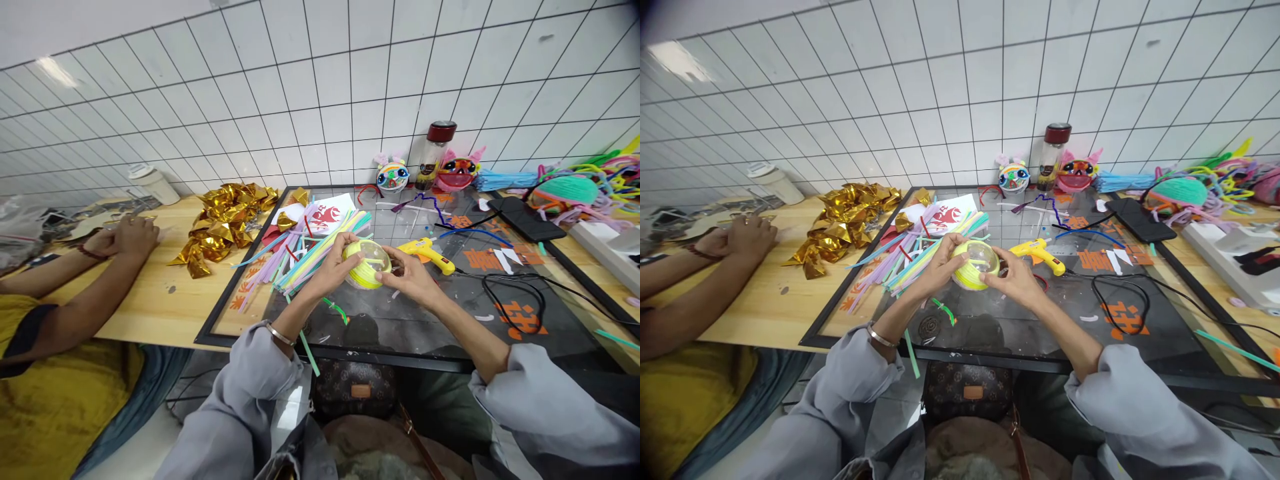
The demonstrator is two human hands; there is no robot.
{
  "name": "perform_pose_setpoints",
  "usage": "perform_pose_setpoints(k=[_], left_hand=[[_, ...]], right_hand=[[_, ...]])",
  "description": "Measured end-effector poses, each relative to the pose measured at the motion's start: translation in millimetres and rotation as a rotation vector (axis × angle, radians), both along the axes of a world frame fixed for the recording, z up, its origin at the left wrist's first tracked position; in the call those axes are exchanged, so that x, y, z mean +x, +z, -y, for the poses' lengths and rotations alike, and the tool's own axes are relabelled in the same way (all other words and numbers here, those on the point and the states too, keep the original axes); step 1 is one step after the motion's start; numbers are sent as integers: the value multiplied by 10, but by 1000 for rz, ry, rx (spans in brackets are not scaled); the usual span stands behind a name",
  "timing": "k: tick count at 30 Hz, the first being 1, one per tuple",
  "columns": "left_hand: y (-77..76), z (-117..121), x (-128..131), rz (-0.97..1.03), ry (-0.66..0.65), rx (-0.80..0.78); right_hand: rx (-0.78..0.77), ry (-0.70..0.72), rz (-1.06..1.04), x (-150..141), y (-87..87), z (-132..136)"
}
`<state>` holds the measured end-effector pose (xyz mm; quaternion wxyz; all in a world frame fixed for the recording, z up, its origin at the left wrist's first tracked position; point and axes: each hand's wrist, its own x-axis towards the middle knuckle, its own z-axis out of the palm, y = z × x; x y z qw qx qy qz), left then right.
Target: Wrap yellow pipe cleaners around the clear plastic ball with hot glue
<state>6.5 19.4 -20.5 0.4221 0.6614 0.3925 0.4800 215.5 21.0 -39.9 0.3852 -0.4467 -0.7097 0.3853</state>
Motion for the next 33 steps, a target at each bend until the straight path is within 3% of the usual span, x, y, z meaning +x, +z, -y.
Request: perform_pose_setpoints(k=[4,10,13,26,33], left_hand=[[18,6,12,7,15,-14],[81,43,51,8,14,-19],[117,74,65,-6,-1,-23],[97,77,57,-16,-8,7],[59,55,36,-30,8,49]], right_hand=[[133,-38,46,19,24,12],[840,-81,117,-12,130,138],[1009,-66,141,-32,154,180],[1069,-65,167,-64,148,180],[1133,-79,316,-100,167,235]])
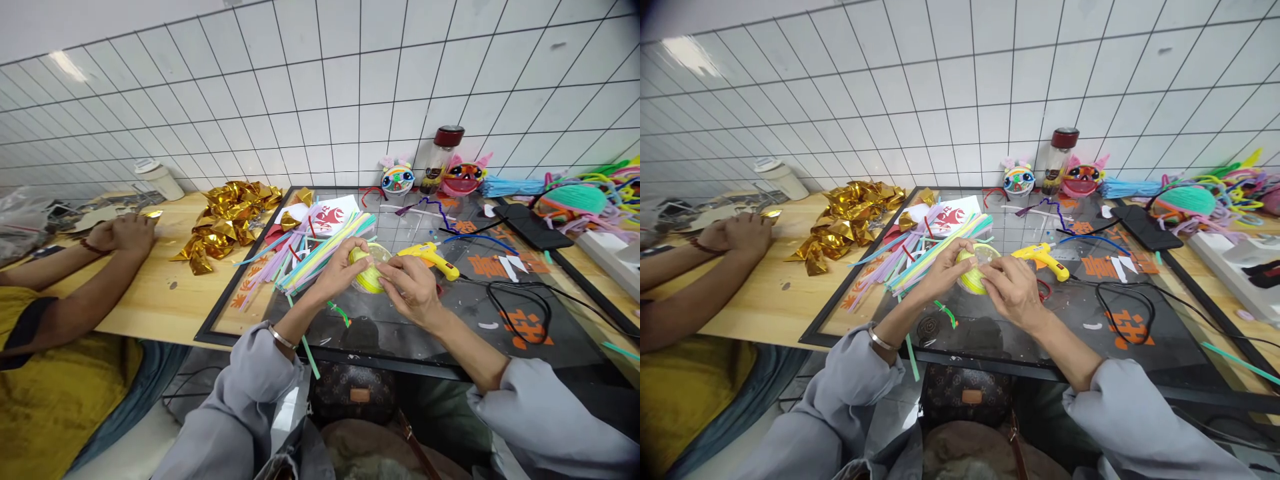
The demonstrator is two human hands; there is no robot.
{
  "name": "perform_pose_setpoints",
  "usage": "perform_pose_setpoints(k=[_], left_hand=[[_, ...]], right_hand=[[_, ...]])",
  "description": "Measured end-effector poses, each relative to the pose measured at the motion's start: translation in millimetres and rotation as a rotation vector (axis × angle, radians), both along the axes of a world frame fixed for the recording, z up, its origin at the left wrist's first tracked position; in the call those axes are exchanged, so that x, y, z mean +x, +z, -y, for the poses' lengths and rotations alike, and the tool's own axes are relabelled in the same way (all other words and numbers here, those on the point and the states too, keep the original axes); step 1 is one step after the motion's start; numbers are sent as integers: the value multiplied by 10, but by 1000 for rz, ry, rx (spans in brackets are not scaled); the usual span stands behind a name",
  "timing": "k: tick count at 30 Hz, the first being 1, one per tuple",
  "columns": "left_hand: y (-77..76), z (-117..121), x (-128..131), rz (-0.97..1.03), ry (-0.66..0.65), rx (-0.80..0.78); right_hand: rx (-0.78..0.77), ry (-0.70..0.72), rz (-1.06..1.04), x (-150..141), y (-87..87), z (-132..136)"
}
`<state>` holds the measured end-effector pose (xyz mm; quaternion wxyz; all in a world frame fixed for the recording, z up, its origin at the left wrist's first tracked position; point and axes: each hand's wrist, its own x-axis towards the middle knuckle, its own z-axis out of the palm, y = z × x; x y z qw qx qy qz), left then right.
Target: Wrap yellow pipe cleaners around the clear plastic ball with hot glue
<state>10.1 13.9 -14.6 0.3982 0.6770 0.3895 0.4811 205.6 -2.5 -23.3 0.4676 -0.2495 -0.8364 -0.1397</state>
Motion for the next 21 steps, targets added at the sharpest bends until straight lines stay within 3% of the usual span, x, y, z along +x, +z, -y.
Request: perform_pose_setpoints(k=[15,21], left_hand=[[-11,-2,-6,-49,-2,51],[23,2,-120,-122,-96,63]], right_hand=[[51,-91,66,-56,1,48],[30,-98,44,-49,-4,43]])
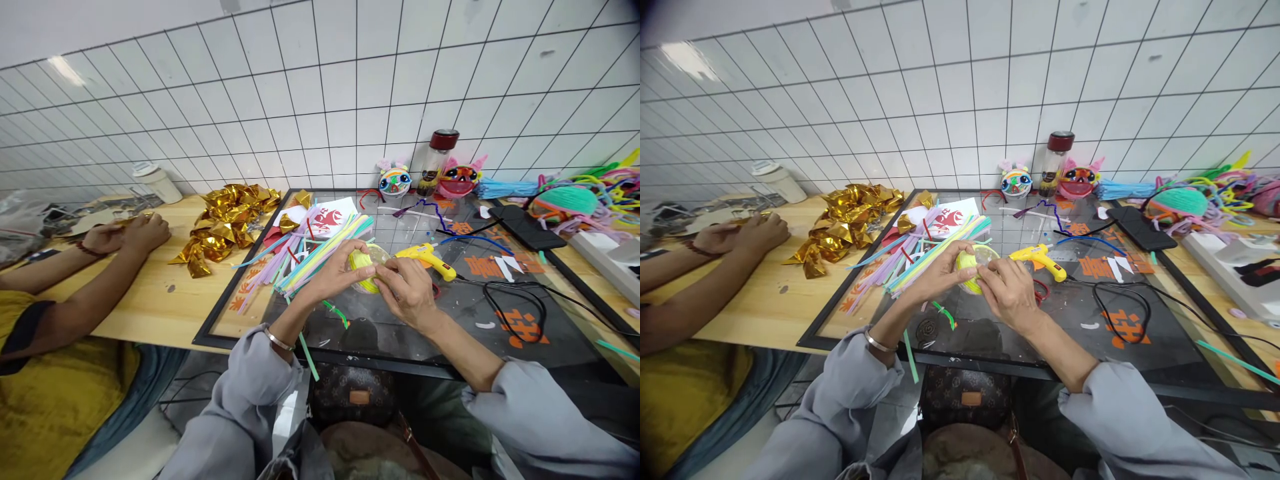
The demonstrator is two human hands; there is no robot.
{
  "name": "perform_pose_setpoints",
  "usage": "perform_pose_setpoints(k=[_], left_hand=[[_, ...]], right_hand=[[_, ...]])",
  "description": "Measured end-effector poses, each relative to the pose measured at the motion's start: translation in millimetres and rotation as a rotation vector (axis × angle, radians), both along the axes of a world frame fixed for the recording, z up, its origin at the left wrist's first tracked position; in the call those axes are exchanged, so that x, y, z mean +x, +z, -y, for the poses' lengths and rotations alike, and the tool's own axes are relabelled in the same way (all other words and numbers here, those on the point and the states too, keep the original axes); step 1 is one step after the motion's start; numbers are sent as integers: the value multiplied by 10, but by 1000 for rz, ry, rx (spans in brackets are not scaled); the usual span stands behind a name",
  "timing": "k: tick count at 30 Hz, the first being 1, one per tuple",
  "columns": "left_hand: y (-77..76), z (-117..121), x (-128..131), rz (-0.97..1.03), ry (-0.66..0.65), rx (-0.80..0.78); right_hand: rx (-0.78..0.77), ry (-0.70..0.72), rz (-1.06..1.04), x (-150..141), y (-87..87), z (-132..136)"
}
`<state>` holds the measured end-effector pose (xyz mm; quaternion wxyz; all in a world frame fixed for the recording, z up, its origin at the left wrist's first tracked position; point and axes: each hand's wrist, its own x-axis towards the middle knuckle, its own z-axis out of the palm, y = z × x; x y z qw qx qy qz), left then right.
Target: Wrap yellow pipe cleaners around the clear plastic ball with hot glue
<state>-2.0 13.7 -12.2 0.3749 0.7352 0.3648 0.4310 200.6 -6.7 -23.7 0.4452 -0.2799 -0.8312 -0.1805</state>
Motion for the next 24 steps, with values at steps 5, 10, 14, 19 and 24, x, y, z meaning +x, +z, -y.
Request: perform_pose_setpoints(k=[5,10,14,19,24], left_hand=[[-9,-28,-90,-61,-67,46],[18,-28,-92,-113,-59,131],[14,-36,-93,-117,-52,177],[-14,-41,-92,-97,-53,167],[-19,-40,-88,-84,-60,170]], right_hand=[[-35,19,-33,10,-14,-8],[-49,15,-40,13,-21,-7],[-75,19,-54,15,-29,-10],[-129,85,-120,31,-55,-43],[-161,104,-192,54,-94,-90]])
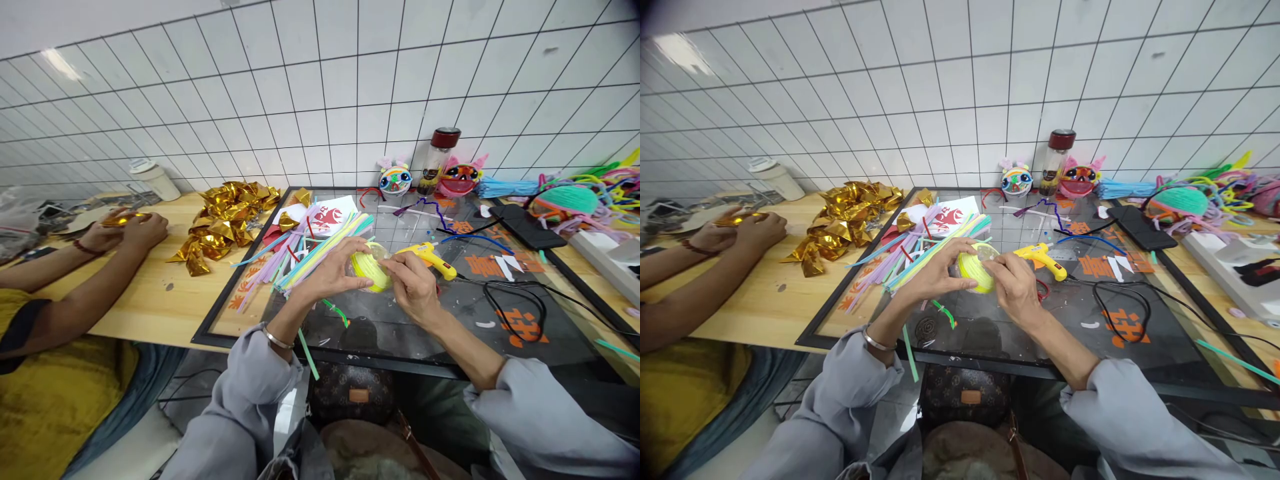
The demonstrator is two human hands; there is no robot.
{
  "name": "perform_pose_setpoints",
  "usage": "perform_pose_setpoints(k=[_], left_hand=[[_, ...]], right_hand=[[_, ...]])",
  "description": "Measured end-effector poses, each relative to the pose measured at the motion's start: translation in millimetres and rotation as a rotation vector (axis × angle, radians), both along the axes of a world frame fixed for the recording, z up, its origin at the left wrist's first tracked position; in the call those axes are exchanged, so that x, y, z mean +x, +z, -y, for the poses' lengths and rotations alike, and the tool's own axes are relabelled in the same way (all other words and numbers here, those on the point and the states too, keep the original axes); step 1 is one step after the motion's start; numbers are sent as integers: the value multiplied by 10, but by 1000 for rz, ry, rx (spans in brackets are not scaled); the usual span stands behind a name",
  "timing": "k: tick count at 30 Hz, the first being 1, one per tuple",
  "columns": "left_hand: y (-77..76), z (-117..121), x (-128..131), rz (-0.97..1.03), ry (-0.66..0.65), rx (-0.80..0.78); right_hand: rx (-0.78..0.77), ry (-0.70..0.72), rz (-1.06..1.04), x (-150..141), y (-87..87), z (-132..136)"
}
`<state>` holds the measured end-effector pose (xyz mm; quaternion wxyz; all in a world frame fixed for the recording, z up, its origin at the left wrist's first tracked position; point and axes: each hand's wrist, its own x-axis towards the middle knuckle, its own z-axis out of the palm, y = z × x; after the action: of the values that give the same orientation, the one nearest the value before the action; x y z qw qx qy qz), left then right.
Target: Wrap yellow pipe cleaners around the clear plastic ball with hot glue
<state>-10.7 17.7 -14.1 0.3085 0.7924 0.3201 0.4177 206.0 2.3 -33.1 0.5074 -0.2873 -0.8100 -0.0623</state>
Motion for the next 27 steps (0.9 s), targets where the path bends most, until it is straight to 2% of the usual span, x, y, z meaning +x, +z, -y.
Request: perform_pose_setpoints(k=[15,27], left_hand=[[17,12,-7,-30,4,-1],[42,4,-4,-65,13,56]], right_hand=[[82,-75,34,1,-44,-39],[123,-90,70,10,-48,-32]])
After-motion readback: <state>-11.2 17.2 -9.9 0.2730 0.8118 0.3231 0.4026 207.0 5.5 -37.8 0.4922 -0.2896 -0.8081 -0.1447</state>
